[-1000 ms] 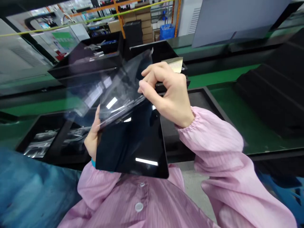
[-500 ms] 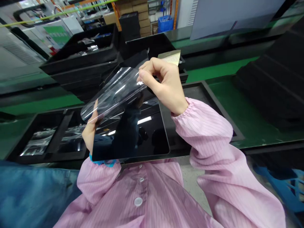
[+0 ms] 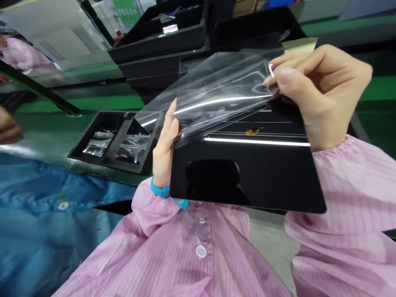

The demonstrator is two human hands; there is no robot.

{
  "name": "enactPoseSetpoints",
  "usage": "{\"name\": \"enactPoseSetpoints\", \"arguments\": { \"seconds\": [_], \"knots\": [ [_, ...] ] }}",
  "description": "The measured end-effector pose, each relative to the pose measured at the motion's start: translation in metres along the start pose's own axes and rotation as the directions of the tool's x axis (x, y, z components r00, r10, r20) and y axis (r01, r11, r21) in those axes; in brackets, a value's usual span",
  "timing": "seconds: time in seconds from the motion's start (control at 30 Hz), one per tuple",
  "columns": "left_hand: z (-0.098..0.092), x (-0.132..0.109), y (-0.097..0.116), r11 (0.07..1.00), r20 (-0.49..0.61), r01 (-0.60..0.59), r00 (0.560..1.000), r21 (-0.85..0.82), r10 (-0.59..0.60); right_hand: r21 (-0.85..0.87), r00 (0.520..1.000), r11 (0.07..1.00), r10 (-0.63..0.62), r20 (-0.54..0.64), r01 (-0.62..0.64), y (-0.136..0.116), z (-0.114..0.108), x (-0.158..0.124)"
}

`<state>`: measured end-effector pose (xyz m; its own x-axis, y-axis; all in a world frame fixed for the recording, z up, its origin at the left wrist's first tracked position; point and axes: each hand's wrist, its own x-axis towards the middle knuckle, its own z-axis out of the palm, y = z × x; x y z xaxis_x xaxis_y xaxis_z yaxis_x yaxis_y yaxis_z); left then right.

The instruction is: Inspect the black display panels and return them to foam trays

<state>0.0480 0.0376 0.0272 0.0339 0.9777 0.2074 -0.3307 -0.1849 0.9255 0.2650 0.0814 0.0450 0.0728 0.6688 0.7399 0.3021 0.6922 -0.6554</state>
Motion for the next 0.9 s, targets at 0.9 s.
{"name": "enactPoseSetpoints", "arguments": {
  "seconds": [0.9],
  "knots": [
    [-0.052, -0.036, -0.053, 0.964, -0.008, -0.249, 0.968, 0.088, 0.251, -0.890, 0.956, 0.370, -0.221, 0.194, 0.267, -0.035, -0.016, -0.006]
  ]
}}
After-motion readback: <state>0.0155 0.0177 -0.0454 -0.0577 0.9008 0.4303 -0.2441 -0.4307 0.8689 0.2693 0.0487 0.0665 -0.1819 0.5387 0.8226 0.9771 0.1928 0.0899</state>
